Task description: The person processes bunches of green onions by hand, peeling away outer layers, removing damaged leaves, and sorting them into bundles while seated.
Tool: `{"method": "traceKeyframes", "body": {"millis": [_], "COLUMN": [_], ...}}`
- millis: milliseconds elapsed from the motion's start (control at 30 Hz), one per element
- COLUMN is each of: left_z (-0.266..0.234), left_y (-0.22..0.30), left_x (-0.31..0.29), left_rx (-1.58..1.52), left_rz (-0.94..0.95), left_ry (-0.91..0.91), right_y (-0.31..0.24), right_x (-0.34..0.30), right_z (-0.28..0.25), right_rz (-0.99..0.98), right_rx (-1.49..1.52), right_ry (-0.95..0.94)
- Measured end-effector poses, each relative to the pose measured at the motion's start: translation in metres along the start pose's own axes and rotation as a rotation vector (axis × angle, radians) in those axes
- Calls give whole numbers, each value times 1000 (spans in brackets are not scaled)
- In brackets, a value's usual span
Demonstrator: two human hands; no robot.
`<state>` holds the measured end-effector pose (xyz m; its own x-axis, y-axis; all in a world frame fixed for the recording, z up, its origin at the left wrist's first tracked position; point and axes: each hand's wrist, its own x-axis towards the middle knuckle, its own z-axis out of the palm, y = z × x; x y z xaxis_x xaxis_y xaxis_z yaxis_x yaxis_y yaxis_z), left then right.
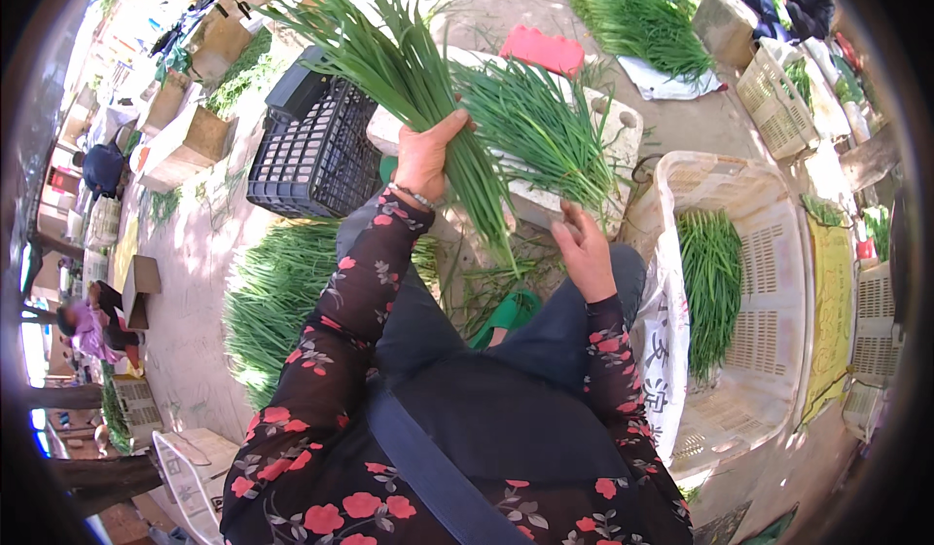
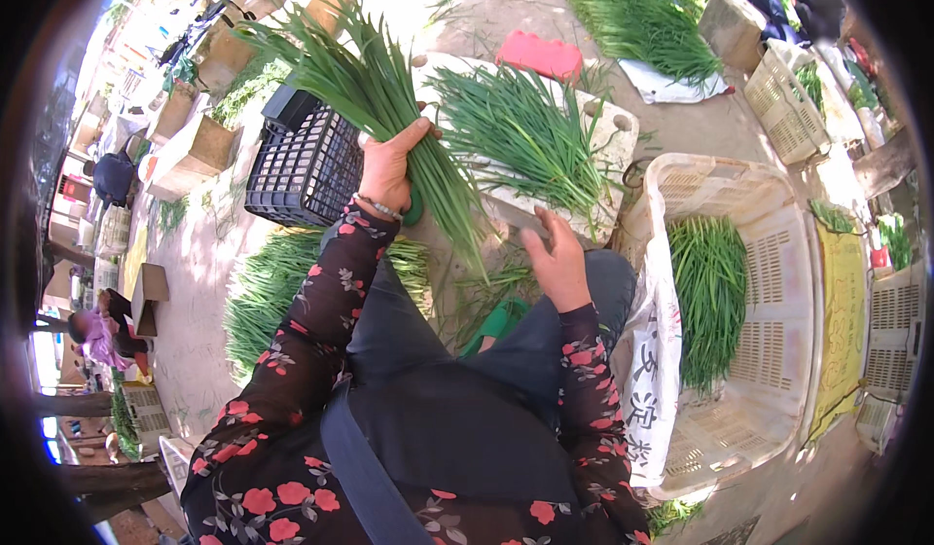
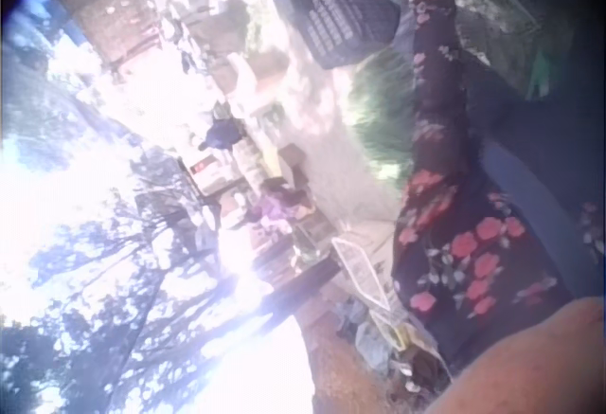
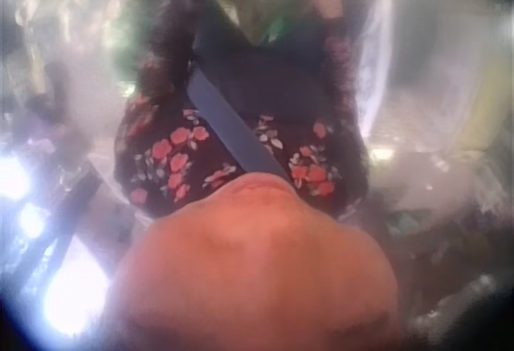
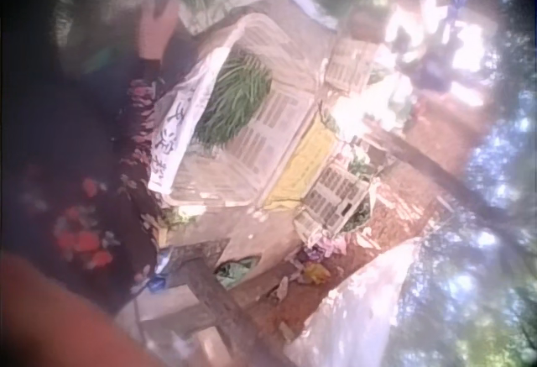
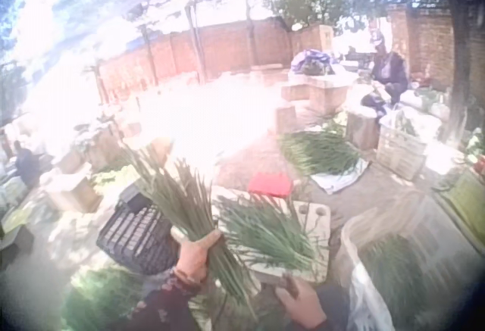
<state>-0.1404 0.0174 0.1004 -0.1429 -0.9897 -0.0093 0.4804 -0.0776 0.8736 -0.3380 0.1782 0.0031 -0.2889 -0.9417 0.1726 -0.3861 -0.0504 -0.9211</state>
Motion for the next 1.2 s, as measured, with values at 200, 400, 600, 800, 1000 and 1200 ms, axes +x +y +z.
{"method": "traceKeyframes", "body": {"millis": [200, 400, 600, 800, 1000, 1200], "left_z": [21, 24, -9, -29, -20, -24], "left_y": [-74, -97, -119, -148, -148, -129], "left_x": [1, 17, -17, -62, -38, -39], "left_rx": [-72, -49, -14, -121, -400, -428], "left_rz": [-253, -592, -727, -950, -761, -655], "left_ry": [110, 106, 80, -335, -577, -656], "right_y": [-8, 32, 51, 49, 49, 25], "right_x": [-21, -18, -3, -11, -35, -33], "right_z": [41, 34, 6, 4, 7, 11], "right_rz": [-2, 315, 792, 840, 715, 782], "right_rx": [-319, 264, 845, 1018, 868, 976], "right_ry": [-15, -170, -432, -465, -805, -903]}}
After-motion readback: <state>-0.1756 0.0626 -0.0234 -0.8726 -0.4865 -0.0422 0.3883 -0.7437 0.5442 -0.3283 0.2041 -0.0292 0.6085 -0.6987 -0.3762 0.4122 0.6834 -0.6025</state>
